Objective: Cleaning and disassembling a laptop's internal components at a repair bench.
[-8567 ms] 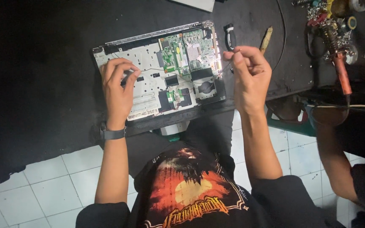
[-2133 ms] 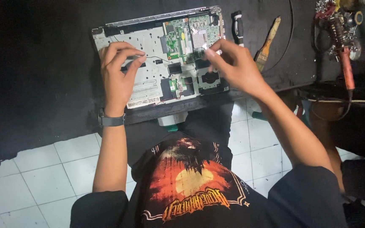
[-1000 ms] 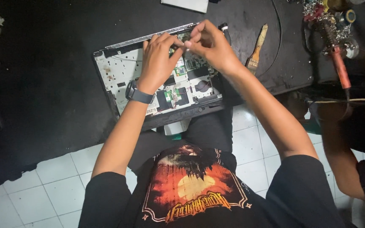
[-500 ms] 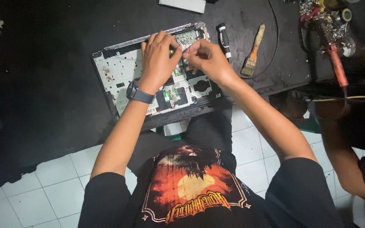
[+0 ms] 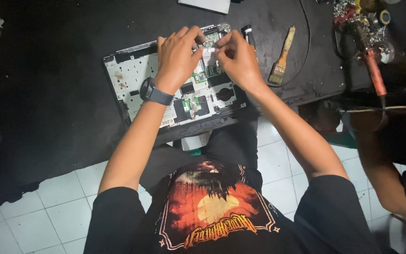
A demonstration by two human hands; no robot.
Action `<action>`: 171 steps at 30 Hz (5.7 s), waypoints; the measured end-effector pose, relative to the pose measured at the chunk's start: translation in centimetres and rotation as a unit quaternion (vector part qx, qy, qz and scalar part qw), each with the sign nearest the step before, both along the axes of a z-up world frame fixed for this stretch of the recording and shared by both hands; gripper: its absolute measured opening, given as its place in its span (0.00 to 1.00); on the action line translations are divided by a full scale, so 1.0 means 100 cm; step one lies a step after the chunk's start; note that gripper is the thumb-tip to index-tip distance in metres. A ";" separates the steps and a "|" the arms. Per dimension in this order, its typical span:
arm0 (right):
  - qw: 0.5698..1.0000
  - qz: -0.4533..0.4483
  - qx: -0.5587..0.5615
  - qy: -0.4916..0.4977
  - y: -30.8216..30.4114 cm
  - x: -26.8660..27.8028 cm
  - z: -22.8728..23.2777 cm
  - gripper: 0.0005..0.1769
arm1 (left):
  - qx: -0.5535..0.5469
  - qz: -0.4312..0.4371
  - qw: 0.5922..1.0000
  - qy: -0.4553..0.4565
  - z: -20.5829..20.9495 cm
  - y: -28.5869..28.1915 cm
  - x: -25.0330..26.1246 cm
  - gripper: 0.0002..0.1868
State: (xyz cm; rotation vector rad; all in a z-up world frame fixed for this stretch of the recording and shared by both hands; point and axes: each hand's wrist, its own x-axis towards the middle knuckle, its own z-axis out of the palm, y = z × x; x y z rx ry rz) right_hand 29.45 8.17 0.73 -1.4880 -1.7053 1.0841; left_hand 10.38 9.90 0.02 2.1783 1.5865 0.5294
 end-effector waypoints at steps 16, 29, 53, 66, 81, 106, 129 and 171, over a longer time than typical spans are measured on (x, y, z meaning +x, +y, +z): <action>0.899 0.165 0.356 -0.196 -0.006 0.019 0.011 0.05 | 0.057 -0.022 0.996 -0.058 -0.009 -0.003 -0.001 0.03; 0.877 0.164 0.382 -0.240 -0.002 0.025 -0.008 0.05 | 0.028 -0.045 0.997 -0.058 -0.007 -0.001 0.000 0.04; 0.941 0.082 0.272 -0.182 -0.011 0.012 -0.004 0.06 | 0.038 -0.069 0.997 -0.007 -0.012 0.000 -0.001 0.06; 0.970 0.040 0.189 -0.151 -0.016 0.017 0.002 0.07 | 0.039 -0.083 0.996 -0.020 -0.003 -0.004 -0.008 0.06; 0.973 0.028 0.199 -0.110 -0.040 0.039 0.015 0.12 | 0.017 -0.092 0.993 -0.070 0.032 -0.053 -0.054 0.19; 0.979 -0.151 0.121 -0.060 -0.101 0.084 0.007 0.04 | -0.034 0.059 0.997 0.042 0.001 -0.150 -0.074 0.34; 0.933 0.097 0.168 -0.303 -0.106 0.033 0.015 0.29 | -0.007 0.081 0.994 0.076 -0.008 -0.137 -0.081 0.29; 0.967 -0.081 0.182 -0.160 -0.096 0.061 0.035 0.05 | 0.058 0.116 0.992 -0.008 -0.010 -0.136 -0.078 0.22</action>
